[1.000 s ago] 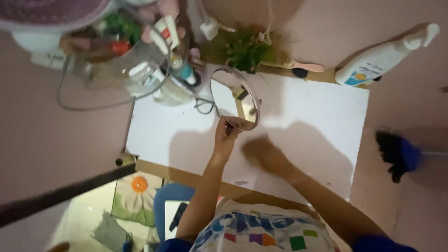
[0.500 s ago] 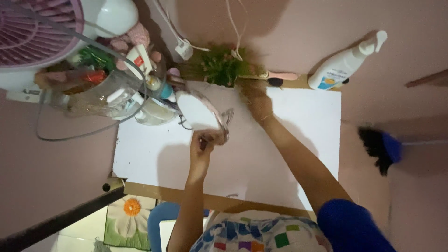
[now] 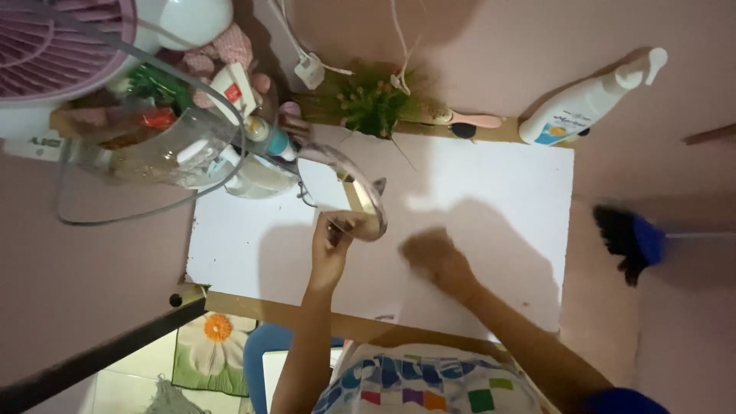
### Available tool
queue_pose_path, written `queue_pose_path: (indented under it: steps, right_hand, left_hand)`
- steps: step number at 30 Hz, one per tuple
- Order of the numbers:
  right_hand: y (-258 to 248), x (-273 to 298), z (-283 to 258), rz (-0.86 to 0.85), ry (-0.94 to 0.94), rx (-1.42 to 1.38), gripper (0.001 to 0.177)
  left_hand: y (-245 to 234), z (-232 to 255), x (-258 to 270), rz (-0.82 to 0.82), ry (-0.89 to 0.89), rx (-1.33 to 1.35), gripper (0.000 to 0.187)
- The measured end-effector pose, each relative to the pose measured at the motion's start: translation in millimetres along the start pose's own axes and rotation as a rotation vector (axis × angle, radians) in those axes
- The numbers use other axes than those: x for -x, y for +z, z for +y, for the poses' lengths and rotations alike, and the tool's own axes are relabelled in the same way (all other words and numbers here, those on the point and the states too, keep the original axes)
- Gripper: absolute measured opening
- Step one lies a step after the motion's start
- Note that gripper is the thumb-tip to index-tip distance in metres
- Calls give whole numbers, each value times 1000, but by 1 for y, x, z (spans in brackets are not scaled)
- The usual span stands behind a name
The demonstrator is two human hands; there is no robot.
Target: The person cleans a cluttered desk by moving items aside, wiping the surface with a cloth, and then returning the items. They handle a laptop, phone, glasses, and a mirror during the process.
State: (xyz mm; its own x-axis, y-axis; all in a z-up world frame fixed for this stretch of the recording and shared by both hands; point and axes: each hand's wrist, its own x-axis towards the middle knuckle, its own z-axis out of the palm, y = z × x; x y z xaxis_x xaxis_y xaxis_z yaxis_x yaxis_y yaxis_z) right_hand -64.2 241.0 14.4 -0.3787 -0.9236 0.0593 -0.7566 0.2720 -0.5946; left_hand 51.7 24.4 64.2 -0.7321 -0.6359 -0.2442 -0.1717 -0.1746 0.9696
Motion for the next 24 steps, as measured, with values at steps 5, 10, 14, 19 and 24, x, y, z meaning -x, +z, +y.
queue_pose_path:
  steps: [5, 10, 14, 19, 24]
  right_hand:
    - [4, 57, -40, -28, -7, -324, 16]
    - [-23, 8, -4, 221, 253, -455, 22]
    - [-42, -67, 44, 421, 485, -298, 16]
    - [-35, -148, 13, 341, 161, 295, 15]
    - [1, -69, -34, 204, -40, 59, 16]
  left_hand:
    - [18, -12, -17, -48, 194, -118, 23]
    - [36, 34, -9, 44, 55, -89, 21]
    - [19, 23, -6, 52, 61, 5, 19]
    - [-15, -39, -6, 82, 120, 30, 35]
    - [18, -5, -13, 92, 100, -102, 23]
